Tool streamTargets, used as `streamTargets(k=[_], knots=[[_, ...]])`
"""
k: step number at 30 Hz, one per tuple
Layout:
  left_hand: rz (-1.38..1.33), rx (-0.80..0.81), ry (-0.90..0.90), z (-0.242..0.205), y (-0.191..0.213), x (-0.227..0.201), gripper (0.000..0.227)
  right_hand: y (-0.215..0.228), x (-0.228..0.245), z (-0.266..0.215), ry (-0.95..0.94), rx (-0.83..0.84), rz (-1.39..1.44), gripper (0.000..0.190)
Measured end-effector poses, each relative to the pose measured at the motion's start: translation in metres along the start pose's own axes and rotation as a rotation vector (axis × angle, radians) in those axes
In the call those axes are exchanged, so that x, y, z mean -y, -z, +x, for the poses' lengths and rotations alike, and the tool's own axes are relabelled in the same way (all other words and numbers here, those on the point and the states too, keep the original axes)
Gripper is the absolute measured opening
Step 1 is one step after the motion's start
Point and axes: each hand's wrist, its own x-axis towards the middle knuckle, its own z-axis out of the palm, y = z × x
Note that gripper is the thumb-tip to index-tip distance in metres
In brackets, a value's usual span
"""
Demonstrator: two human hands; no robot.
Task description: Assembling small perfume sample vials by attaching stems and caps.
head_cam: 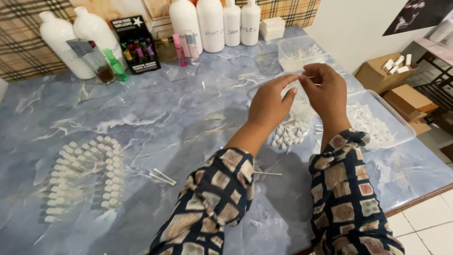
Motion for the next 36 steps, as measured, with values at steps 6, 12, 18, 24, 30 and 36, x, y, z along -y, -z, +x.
streamTargets(k=[6, 12, 18, 24, 30, 36], knots=[[0.474, 0.219, 0.108, 0.041, -0.074, 0.058, 0.021, -0.017, -0.145, 0.040, -0.040, 0.140, -0.578, 0.027], [0.590, 0.547, 0.307, 0.055, -0.112, 0.069, 0.022, -0.036, -0.140, 0.039, -0.228, 0.401, -0.847, 0.038], [0.530, 0.787, 0.482, 0.061, -0.078, 0.011, 0.049, -0.025, -0.087, 0.027, -0.126, 0.559, -0.918, 0.029], [0.536, 0.804, 0.499, 0.066, -0.063, -0.015, 0.051, -0.020, -0.086, 0.031, -0.026, 0.545, -0.964, 0.022], [0.511, 0.693, 0.457, 0.058, -0.085, 0.014, 0.042, -0.018, -0.084, 0.044, -0.187, 0.500, -0.738, 0.032], [0.465, 0.567, 0.369, 0.057, -0.083, 0.031, 0.032, -0.004, -0.067, 0.039, -0.362, 0.380, -0.415, 0.031]])
